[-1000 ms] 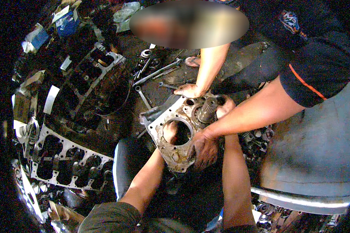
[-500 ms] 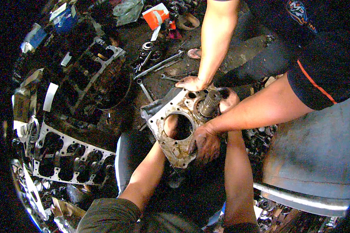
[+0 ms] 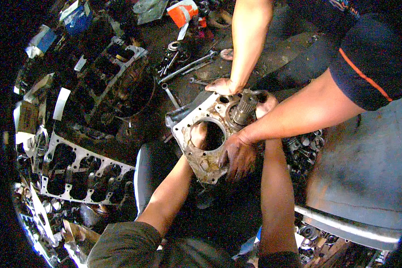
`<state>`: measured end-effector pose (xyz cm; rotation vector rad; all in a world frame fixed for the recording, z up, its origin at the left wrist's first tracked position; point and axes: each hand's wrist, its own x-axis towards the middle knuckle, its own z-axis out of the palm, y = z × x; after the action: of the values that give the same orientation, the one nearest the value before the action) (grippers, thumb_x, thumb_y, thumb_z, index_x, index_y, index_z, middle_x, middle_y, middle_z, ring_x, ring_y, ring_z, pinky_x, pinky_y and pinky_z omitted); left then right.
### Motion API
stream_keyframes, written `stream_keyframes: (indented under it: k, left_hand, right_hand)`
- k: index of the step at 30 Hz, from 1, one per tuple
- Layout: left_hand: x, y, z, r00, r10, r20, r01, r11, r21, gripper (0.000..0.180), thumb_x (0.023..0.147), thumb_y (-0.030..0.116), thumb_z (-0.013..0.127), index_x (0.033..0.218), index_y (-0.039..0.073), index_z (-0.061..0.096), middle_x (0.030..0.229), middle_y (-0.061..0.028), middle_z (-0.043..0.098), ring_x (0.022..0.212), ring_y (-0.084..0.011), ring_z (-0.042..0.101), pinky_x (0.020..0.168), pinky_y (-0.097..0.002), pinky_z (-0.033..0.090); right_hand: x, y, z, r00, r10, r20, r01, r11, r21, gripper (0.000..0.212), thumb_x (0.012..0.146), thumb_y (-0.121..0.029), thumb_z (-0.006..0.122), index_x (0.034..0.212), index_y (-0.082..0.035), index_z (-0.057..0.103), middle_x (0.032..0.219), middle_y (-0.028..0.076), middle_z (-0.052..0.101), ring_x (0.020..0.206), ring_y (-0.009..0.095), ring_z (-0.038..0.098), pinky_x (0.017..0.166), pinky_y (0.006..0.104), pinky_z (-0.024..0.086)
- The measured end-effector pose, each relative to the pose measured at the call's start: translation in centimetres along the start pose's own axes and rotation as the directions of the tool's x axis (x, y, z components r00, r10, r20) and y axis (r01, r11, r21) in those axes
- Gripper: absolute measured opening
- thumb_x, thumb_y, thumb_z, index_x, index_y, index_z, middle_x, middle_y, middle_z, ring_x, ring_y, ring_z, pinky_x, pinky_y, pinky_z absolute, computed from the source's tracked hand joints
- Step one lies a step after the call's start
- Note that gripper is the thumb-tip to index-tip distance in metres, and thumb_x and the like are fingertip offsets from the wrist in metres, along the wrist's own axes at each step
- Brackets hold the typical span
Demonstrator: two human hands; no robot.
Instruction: The person assists a coworker in disassembling a gearbox casing. They hold the casing steady while the coworker uses a hammer and punch to remove a shaft, then they lift and rotate the casing to extract internal gears and shafts by hand.
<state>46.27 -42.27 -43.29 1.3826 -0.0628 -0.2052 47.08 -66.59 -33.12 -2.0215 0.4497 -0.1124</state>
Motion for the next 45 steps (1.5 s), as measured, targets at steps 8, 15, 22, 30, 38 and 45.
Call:
stream_keyframes:
  k: [8, 15, 22, 30, 38, 45]
  left_hand:
    - [-0.4, -0.5, 0.4, 1.000, 0.020, -0.008, -0.020, 1.000, -0.001, 0.026, 0.093, 0.020, 0.051, 0.106, 0.000, 0.062, 0.103, -0.0107, 0.064, 0.097, -0.0210, 0.058, 0.086, -0.0345, 0.045]
    - [-0.2, -0.9, 0.6, 0.999, 0.028, -0.016, -0.028, 1.000, -0.005, 0.025, 0.093, 0.020, 0.053, 0.106, 0.000, 0.062, 0.102, -0.0104, 0.064, 0.096, -0.0205, 0.058, 0.085, -0.0344, 0.046]
    - [0.1, -1.1, 0.4, 1.000, 0.024, -0.011, -0.024, 1.000, -0.015, 0.025, 0.093, 0.020, 0.054, 0.106, 0.000, 0.062, 0.102, -0.0100, 0.064, 0.095, -0.0201, 0.058, 0.085, -0.0343, 0.046]
    - [0.2, -1.7, 0.9, 1.000, -0.013, 0.022, 0.015, 0.996, -0.085, 0.025, 0.092, 0.020, 0.055, 0.105, 0.000, 0.062, 0.101, -0.0096, 0.064, 0.093, -0.0195, 0.058, 0.083, -0.0341, 0.046]
    - [-0.1, -3.9, 2.0, 0.998, -0.019, 0.066, 0.035, 0.965, -0.260, 0.024, 0.092, 0.020, 0.057, 0.105, 0.000, 0.062, 0.100, -0.0092, 0.064, 0.092, -0.0190, 0.058, 0.082, -0.0340, 0.046]
    - [0.4, -6.0, 3.0, 0.998, -0.005, 0.064, 0.029, 0.927, -0.373, 0.024, 0.092, 0.020, 0.058, 0.105, 0.000, 0.062, 0.099, -0.0089, 0.064, 0.091, -0.0186, 0.058, 0.081, -0.0339, 0.047]
  right_hand:
    - [0.3, -0.4, 1.9, 0.454, 0.736, 0.502, -0.808, 0.578, -0.116, 0.049, 0.089, -0.039, 0.053, 0.128, -0.010, 0.047, 0.131, 0.009, 0.046, 0.121, 0.024, 0.038, 0.104, 0.0418, 0.027]
    - [-3.1, 1.2, 7.4, -0.619, 0.719, 0.317, -0.538, -0.094, -0.838, 0.051, 0.090, -0.040, 0.051, 0.132, -0.010, 0.045, 0.136, 0.010, 0.044, 0.126, 0.025, 0.036, 0.107, 0.0424, 0.025]
    - [-3.9, -0.1, 8.6, -0.578, 0.721, 0.382, -0.468, 0.092, -0.879, 0.049, 0.092, -0.037, 0.051, 0.131, -0.009, 0.047, 0.136, 0.012, 0.044, 0.128, 0.026, 0.034, 0.108, 0.0428, 0.026]
    - [-4.3, -1.9, 7.2, -0.562, 0.718, 0.410, -0.337, 0.254, -0.907, 0.046, 0.094, -0.034, 0.052, 0.130, -0.007, 0.048, 0.137, 0.015, 0.045, 0.131, 0.027, 0.032, 0.108, 0.0432, 0.027]
    - [-4.7, -1.6, 5.8, -0.547, 0.785, 0.290, -0.268, 0.164, -0.949, 0.044, 0.094, -0.031, 0.052, 0.129, -0.006, 0.049, 0.135, 0.016, 0.046, 0.129, 0.027, 0.034, 0.107, 0.0422, 0.028]
    - [-4.5, -4.2, 5.6, -0.489, 0.839, 0.239, -0.400, 0.028, -0.916, 0.041, 0.094, -0.028, 0.052, 0.127, -0.004, 0.050, 0.132, 0.015, 0.048, 0.126, 0.026, 0.037, 0.106, 0.0406, 0.029]
